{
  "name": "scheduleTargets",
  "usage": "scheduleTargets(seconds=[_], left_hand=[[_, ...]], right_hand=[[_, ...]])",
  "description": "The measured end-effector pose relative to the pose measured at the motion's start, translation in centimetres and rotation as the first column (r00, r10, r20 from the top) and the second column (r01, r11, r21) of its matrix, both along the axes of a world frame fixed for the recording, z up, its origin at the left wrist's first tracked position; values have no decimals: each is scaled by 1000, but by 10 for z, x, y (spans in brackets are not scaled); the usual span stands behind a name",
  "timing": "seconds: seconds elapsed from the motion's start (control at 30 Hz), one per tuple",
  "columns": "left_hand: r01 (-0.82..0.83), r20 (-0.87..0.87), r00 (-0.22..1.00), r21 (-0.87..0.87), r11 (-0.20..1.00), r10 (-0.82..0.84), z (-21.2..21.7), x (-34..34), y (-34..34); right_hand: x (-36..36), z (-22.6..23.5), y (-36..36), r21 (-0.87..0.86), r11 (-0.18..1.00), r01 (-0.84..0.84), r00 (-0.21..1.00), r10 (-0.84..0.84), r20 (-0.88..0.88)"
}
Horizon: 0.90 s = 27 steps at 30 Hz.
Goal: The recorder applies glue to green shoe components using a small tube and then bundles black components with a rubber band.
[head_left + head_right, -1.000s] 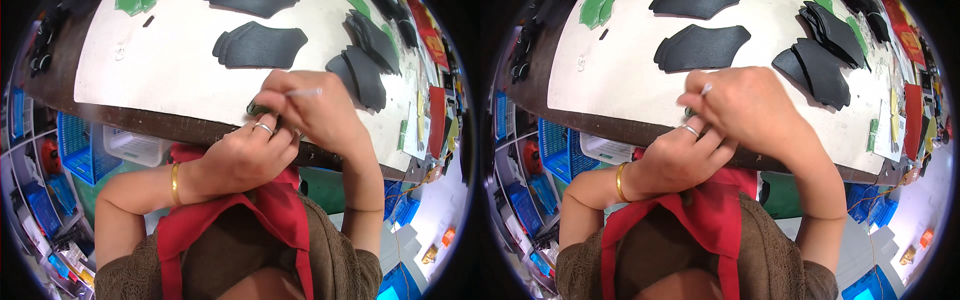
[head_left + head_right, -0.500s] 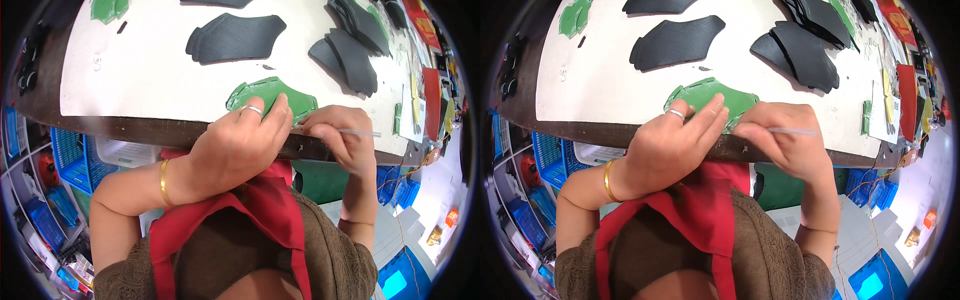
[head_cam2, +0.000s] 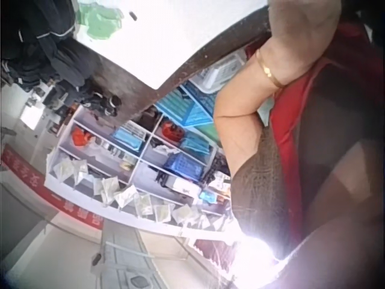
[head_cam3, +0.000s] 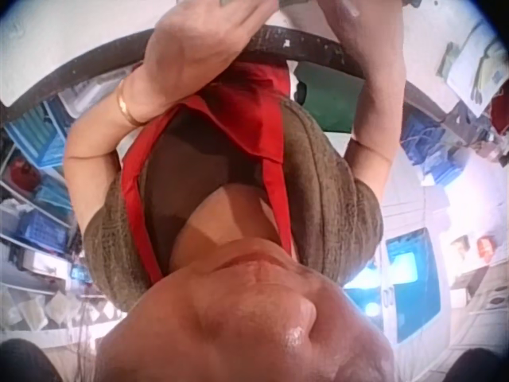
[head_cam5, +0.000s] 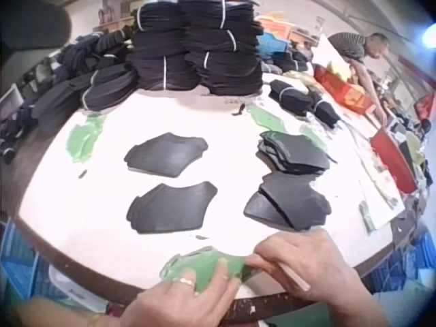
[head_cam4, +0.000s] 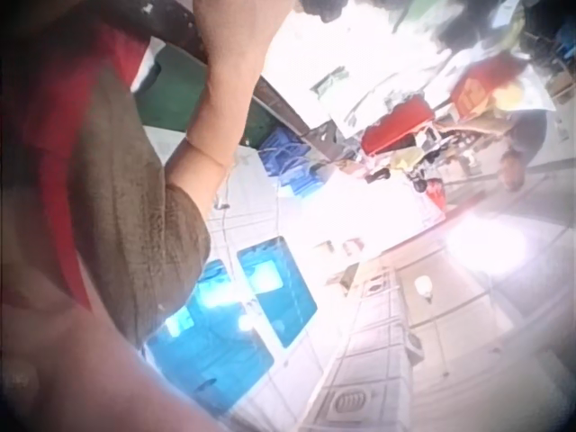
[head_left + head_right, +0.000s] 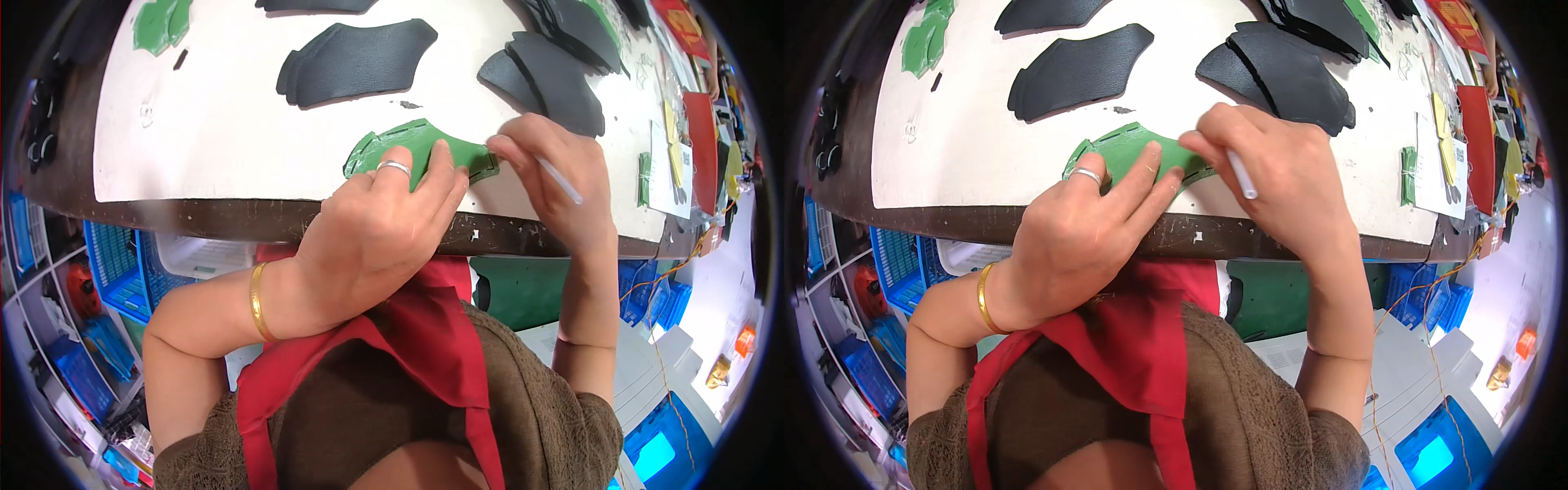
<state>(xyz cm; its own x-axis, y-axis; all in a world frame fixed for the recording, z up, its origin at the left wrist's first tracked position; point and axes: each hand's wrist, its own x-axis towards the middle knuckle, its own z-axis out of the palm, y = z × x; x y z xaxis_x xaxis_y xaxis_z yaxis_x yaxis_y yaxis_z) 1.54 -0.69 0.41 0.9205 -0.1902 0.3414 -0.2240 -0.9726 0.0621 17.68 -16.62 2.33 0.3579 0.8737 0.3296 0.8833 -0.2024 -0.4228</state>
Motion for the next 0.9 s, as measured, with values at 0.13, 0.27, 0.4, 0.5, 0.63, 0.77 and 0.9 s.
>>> scheduleTargets(seconds=[0.13, 0.27, 0.4, 0.5, 0.63, 0.77, 0.9], left_hand=[[18, 66, 998, 25, 1000, -19, -3, -1, 4], [18, 165, 986, -123, 992, 2, -15, -4, 7], [18, 134, 991, -145, 989, 1, -13, -5, 12], [173, 258, 960, -236, 956, -110, -17, 7, 37], [-152, 174, 971, -90, 984, 165, -7, 20, 77], [-61, 135, 987, -165, 984, 84, -3, 21, 98], [111, 242, 969, -221, 969, -56, -4, 12, 83]], right_hand=[[-1, 2, 13, 79, 996, 33, 988, -21, -155], [-12, 8, 22, -99, 977, 191, 944, -210, -255], [-16, 5, 19, -227, 970, 92, 959, -148, -242], [4, 12, -2, -17, 962, 273, 768, -229, -598], [75, 19, -45, -177, 666, 725, 597, -735, -321], [69, 9, -54, 72, 747, 661, 677, -552, -487], [34, 5, -30, 252, 785, 566, 738, -346, -580]])
